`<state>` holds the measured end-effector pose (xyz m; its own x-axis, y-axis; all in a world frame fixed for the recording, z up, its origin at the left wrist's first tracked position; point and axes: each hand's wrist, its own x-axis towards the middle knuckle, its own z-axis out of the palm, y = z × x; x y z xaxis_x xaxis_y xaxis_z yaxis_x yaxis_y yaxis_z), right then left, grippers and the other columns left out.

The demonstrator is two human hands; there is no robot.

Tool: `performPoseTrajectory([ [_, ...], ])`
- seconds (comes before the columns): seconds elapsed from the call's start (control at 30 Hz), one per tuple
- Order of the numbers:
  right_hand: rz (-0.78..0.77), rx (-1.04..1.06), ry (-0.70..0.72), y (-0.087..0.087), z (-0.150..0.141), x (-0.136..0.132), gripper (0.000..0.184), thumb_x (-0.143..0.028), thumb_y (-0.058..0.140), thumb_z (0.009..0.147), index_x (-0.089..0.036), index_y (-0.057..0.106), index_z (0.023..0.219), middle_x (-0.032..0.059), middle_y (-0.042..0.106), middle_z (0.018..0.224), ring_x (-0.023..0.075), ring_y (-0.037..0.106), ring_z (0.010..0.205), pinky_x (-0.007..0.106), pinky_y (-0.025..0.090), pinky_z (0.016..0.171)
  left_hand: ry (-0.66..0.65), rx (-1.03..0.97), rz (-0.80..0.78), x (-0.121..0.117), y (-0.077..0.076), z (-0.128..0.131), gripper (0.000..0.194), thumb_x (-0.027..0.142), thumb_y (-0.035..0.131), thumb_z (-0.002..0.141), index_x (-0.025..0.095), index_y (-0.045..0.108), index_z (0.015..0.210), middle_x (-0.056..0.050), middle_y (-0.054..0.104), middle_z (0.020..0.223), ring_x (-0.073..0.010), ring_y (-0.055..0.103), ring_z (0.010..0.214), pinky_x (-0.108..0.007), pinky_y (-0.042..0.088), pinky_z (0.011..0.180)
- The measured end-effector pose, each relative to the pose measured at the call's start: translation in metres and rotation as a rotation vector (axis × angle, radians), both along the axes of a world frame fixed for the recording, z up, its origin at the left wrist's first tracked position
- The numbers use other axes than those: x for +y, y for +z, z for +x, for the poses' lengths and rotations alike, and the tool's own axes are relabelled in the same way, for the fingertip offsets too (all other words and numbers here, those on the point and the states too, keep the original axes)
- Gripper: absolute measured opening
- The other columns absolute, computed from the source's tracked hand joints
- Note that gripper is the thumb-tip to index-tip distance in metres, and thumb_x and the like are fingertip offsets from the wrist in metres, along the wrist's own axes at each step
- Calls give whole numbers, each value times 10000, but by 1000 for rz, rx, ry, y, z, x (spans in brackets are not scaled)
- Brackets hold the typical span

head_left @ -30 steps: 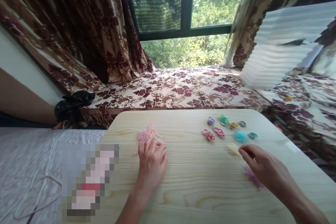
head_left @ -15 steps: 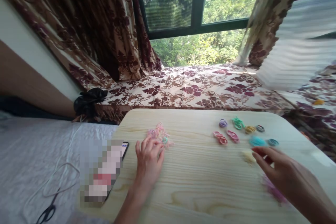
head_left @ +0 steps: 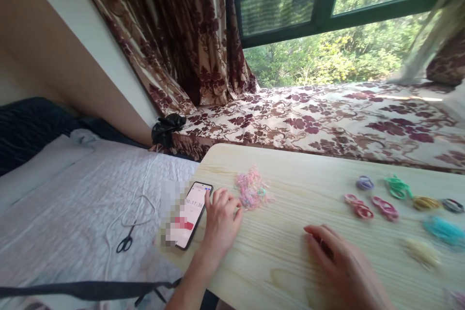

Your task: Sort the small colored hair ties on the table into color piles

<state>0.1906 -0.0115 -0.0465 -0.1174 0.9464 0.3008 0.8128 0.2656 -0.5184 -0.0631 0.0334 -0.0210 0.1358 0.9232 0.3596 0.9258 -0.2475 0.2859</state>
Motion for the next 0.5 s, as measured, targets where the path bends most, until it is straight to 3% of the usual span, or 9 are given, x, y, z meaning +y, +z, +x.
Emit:
performPoseTrajectory([
  [0.2,107,-71,-38,-10,-1,-3,256,-402,451,888,-263,666,885,2,706,839,142,673,703,225,497,593,-3,-1,-94,-2,0,4,81,146,619,782,218,640,751,-4,650,863,-223,526,1034,-585,202,1080],
  [0.5,194,-50,-61,-3,-7,-2,258,-373,438,894,-250,655,830,-17,686,759,114,654,639,210,465,547,6,40,-120,2,0,13,96,145,596,793,201,609,717,-11,638,807,-216,527,967,-564,239,1062],
])
